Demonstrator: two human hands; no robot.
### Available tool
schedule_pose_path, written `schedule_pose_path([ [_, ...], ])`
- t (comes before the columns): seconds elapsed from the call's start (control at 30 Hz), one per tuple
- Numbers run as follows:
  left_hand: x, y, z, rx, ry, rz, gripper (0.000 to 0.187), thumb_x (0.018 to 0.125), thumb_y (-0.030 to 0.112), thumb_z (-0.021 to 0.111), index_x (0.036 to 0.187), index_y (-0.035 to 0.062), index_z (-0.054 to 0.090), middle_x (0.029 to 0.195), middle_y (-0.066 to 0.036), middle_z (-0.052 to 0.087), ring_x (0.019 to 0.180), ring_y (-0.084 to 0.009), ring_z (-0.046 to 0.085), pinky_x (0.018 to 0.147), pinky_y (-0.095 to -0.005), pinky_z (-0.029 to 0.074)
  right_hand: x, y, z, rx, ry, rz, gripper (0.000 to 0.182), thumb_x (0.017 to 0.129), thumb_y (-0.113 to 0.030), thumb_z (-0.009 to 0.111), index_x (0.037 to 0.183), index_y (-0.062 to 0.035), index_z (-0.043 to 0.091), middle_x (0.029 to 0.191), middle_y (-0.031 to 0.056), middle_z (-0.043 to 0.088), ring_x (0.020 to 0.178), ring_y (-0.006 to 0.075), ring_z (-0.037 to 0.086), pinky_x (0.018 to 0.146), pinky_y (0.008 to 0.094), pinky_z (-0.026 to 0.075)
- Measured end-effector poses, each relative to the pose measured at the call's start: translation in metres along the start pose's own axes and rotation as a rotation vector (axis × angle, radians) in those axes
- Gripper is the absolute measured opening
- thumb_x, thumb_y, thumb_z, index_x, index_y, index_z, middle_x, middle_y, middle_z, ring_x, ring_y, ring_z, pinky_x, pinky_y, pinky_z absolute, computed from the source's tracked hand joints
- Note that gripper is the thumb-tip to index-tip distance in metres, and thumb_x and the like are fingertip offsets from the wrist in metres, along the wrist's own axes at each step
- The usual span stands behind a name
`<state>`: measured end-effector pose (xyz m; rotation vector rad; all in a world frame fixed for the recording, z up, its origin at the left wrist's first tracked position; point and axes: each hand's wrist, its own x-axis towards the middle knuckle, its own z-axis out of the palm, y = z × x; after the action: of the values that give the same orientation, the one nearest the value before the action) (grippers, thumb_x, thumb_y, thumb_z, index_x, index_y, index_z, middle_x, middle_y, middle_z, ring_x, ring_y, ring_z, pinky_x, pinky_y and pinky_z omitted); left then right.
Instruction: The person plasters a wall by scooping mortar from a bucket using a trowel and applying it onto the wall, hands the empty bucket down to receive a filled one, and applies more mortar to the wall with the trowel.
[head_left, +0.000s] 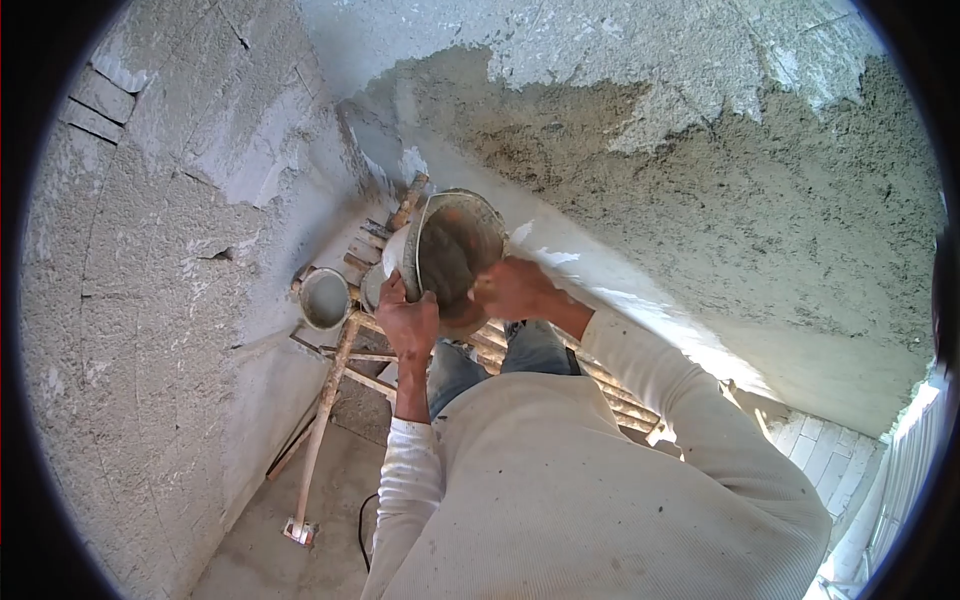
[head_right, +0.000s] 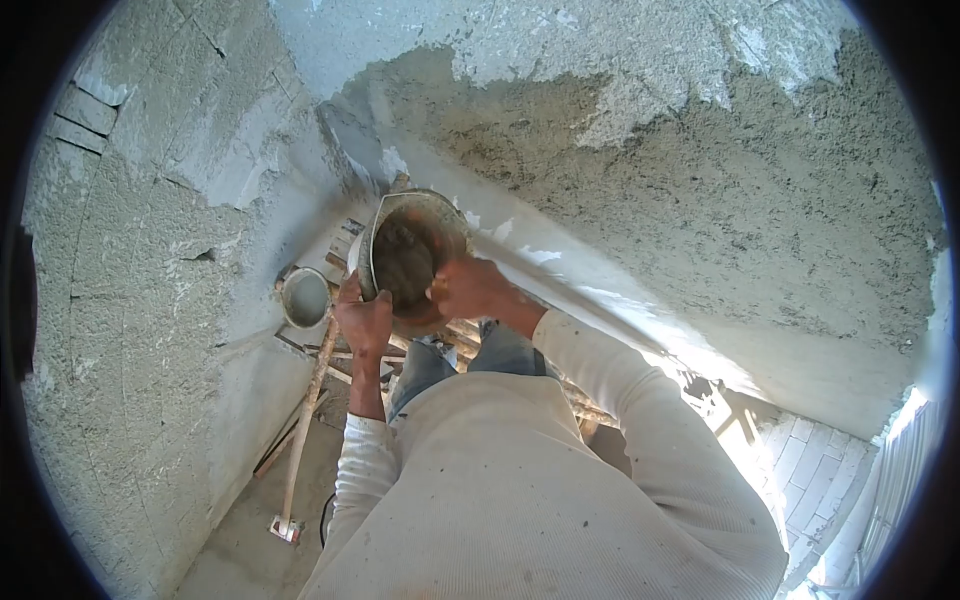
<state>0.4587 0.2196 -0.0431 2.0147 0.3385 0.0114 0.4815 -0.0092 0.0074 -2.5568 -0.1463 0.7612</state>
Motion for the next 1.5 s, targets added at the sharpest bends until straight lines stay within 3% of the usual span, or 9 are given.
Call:
schedule_pose_path([
  [0.13, -0.005, 0.001, -0.003, 0.077, 0.013, 0.115, 0.055, 0.075, 0.006, 0.077, 0.125, -0.0157, 0.075, 0.144, -0.035, 0.068, 0.129, -0.0473, 0.072, 0.110, -0.0470, 0.058, 0.006, -0.002, -0.002, -0.034, -0.007, 0.289, 0.039, 0.093, -0.038, 0.076, 0.113, -0.0046, 0.082, 0.102, 0.0251, 0.080, 0.093, 0.0445, 0.079, 0.087, 0.0545, 0.063],
  [0.23, -0.010, -0.014, 0.005, 0.207, 0.034, 0.219, 0.053, 0.078, 0.003, 0.075, 0.131, -0.0036, 0.077, 0.130, -0.024, 0.078, 0.114, -0.0395, 0.078, 0.104, -0.0402, 0.060, -0.006, -0.027, 0.005, 0.419, -0.394, 0.343, 0.043, 0.103, -0.041, 0.067, 0.110, -0.0005, 0.080, 0.087, 0.0251, 0.078, 0.086, 0.0413, 0.079, 0.083, 0.0521, 0.063],
  [0.33, -0.009, -0.018, -0.003, -0.004, -0.065, 0.003, 0.055, 0.075, 0.006, 0.077, 0.126, -0.0146, 0.075, 0.143, -0.035, 0.069, 0.128, -0.0480, 0.072, 0.112, -0.0467, 0.057, -0.016, -0.037, -0.005, 0.532, -0.344, 0.321, 0.041, 0.104, -0.039, 0.067, 0.106, 0.0005, 0.080, 0.081, 0.0244, 0.077, 0.082, 0.0412, 0.078, 0.081, 0.0504, 0.063],
  [0.43, 0.000, -0.004, -0.016, -0.233, -0.208, -0.262, 0.054, 0.076, 0.007, 0.078, 0.126, -0.0118, 0.076, 0.141, -0.035, 0.070, 0.130, -0.0474, 0.071, 0.113, -0.0465, 0.056, -0.021, -0.020, -0.010, 0.060, 0.079, 0.101, 0.041, 0.104, -0.038, 0.069, 0.118, -0.0002, 0.078, 0.088, 0.0254, 0.078, 0.087, 0.0441, 0.079, 0.082, 0.0515, 0.063],
  [0.57, -0.003, -0.001, -0.010, -0.063, -0.141, -0.026, 0.052, 0.076, 0.007, 0.078, 0.126, -0.0097, 0.077, 0.143, -0.033, 0.070, 0.130, -0.0464, 0.071, 0.113, -0.0458, 0.057, -0.007, -0.014, 0.024, -0.279, -0.031, 0.034, 0.049, 0.102, -0.036, 0.071, 0.140, -0.0043, 0.068, 0.116, 0.0261, 0.077, 0.106, 0.0467, 0.077, 0.094, 0.0566, 0.061],
  [0.63, -0.005, 0.002, -0.011, -0.045, -0.141, -0.028, 0.051, 0.076, 0.006, 0.078, 0.124, -0.0098, 0.077, 0.144, -0.032, 0.070, 0.129, -0.0462, 0.071, 0.113, -0.0457, 0.057, -0.024, -0.014, -0.002, -0.254, 0.045, -0.060, 0.040, 0.100, -0.033, 0.072, 0.122, 0.0002, 0.073, 0.106, 0.0258, 0.078, 0.101, 0.0468, 0.078, 0.090, 0.0563, 0.062],
  [0.97, -0.036, 0.031, 0.019, 0.058, -0.086, 0.160, 0.046, 0.077, 0.000, 0.076, 0.122, -0.0068, 0.080, 0.149, -0.030, 0.067, 0.129, -0.0464, 0.071, 0.112, -0.0453, 0.058, -0.041, 0.032, -0.026, -0.170, 0.098, -0.013, 0.033, 0.098, -0.031, 0.070, 0.114, -0.0027, 0.073, 0.106, 0.0269, 0.078, 0.099, 0.0471, 0.076, 0.087, 0.0599, 0.058],
  [1.23, -0.066, 0.040, 0.023, -0.176, -0.091, 0.040, 0.045, 0.083, -0.001, 0.072, 0.127, -0.0014, 0.081, 0.133, -0.020, 0.079, 0.135, -0.0295, 0.070, 0.117, -0.0372, 0.052, -0.047, 0.062, 0.040, 0.284, -0.105, 0.018, 0.052, 0.102, -0.043, 0.070, 0.126, 0.0033, 0.075, 0.114, 0.0315, 0.078, 0.121, 0.0461, 0.073, 0.112, 0.0498, 0.054],
  [1.5, -0.089, 0.002, 0.047, -0.460, 0.065, -0.228, 0.047, 0.083, 0.000, 0.071, 0.129, -0.0041, 0.076, 0.112, -0.013, 0.081, 0.105, -0.0186, 0.073, 0.101, -0.0338, 0.056, -0.064, 0.073, 0.021, 0.358, -0.237, 0.199, 0.066, 0.106, -0.044, 0.067, 0.144, 0.0090, 0.067, 0.125, 0.0303, 0.078, 0.130, 0.0423, 0.072, 0.112, 0.0458, 0.054],
])
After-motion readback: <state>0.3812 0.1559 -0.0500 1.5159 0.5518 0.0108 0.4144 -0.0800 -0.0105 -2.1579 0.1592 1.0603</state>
